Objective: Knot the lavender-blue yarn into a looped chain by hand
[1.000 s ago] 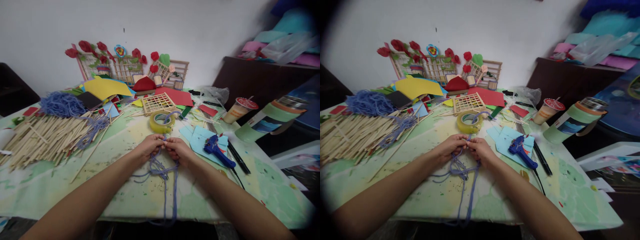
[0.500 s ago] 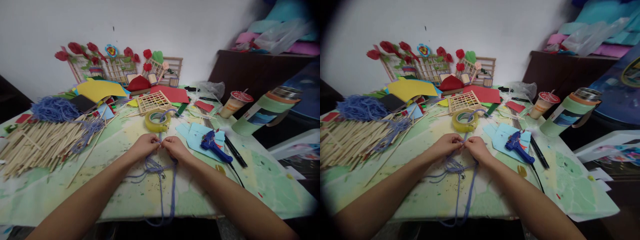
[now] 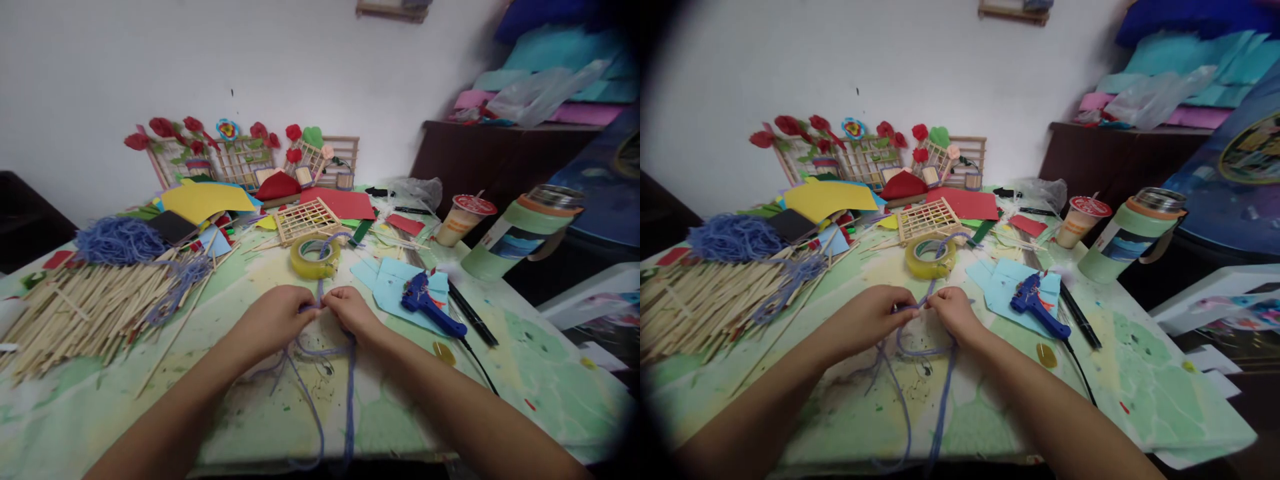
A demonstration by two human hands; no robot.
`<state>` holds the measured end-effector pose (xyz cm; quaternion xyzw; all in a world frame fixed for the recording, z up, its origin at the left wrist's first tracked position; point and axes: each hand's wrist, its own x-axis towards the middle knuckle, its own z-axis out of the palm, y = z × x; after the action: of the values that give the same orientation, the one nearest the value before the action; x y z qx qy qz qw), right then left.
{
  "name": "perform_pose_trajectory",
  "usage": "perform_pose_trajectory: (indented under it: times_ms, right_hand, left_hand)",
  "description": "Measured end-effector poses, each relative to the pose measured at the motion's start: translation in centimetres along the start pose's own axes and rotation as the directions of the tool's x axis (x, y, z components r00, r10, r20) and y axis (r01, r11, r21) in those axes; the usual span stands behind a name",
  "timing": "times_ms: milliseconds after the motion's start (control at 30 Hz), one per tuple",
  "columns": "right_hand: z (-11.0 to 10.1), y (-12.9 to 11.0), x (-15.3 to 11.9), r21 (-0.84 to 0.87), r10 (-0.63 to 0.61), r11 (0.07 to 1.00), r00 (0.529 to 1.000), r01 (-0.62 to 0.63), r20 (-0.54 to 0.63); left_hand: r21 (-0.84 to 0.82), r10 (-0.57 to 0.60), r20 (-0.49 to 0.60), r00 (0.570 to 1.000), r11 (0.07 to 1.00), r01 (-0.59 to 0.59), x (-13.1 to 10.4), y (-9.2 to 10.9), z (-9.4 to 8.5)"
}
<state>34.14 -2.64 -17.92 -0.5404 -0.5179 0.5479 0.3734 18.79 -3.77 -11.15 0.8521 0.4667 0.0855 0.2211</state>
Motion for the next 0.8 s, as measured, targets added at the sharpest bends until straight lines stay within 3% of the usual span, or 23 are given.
perform_pose_trajectory:
  times_ms: [67, 200, 233, 267, 333, 367, 400, 433, 467, 500, 533, 567, 633, 700, 800]
  right_hand:
    - [-0.1, 0.0, -0.1, 0.108, -0.003, 0.994, 0.998, -0.004, 0.058]
    - [-0.3, 0.0, -0.3, 0.083, 0.022, 0.996, 0.994, -0.030, 0.107]
    - [-0.3, 0.0, -0.3, 0.043, 0.030, 0.998, 0.994, -0.035, 0.101]
    - [-0.3, -0.1, -0.3, 0.011, 0.038, 0.999, 0.995, -0.039, 0.092]
    - [-0.3, -0.1, -0.3, -0.020, 0.048, 0.999, 0.996, -0.046, 0.078]
    - [-0.3, -0.1, -0.3, -0.026, 0.049, 0.999, 0.996, -0.047, 0.077]
    - [-0.3, -0.1, -0.2, -0.029, 0.047, 0.999, 0.996, -0.045, 0.076]
    - [-0.3, 0.0, -0.2, -0.028, 0.042, 0.999, 0.996, -0.040, 0.078]
    - [-0.3, 0.0, -0.2, -0.025, 0.034, 0.999, 0.996, -0.032, 0.080]
    - [-0.3, 0.1, -0.1, -0.019, 0.027, 1.000, 0.996, -0.025, 0.083]
    - [-0.3, 0.2, -0.1, -0.011, 0.021, 1.000, 0.996, -0.020, 0.086]
    - [-0.4, 0.2, -0.1, -0.001, 0.017, 1.000, 0.996, -0.017, 0.088]
    - [-0.4, 0.3, -0.1, 0.013, 0.019, 1.000, 0.996, -0.020, 0.092]
    - [-0.4, 0.3, -0.1, 0.017, 0.018, 1.000, 0.995, -0.020, 0.100]
    - [-0.4, 0.0, -0.3, 0.016, 0.006, 1.000, 0.993, -0.008, 0.115]
  left_hand:
    - [-0.107, 0.151, 0.138, 0.979, 0.985, -0.137, -0.6, 1.3, 0.3]
    - [-0.204, 0.404, 0.326, 0.855, 0.913, -0.353, -1.8, 3.2, 1.5]
    - [-0.257, 0.484, 0.383, 0.786, 0.874, -0.413, -2.0, 3.4, 1.5]
    - [-0.351, 0.582, 0.458, 0.672, 0.813, -0.464, -2.2, 3.5, 1.4]
    - [-0.603, 0.747, 0.575, 0.333, 0.663, -0.444, -2.4, 3.0, 0.8]
    - [-0.687, 0.777, 0.592, 0.213, 0.625, -0.370, -2.2, 2.6, 0.3]
    - [-0.719, 0.775, 0.600, 0.200, 0.631, -0.292, -2.0, 1.9, -0.1]
    - [-0.690, 0.723, 0.612, 0.319, 0.686, -0.231, -1.5, 1.2, -0.4]
    - [-0.610, 0.578, 0.580, 0.574, 0.775, -0.165, -1.0, 0.4, -0.6]
    - [-0.524, 0.350, 0.442, 0.826, 0.848, -0.080, -0.3, -0.5, -0.6]
    - [-0.444, 0.099, 0.234, 0.967, 0.896, 0.016, 0.4, -1.4, -0.5]
    - [-0.363, -0.090, 0.027, 0.996, 0.927, 0.093, 1.1, -2.1, -0.2]
    - [-0.315, -0.164, -0.181, 0.970, 0.944, 0.101, 2.3, -3.3, 0.6]
    - [-0.486, -0.172, -0.174, 0.970, 0.872, 0.067, 3.0, -3.7, 1.6]
    - [-0.802, -0.225, 0.014, 0.974, 0.579, 0.145, 3.1, -3.2, 2.9]
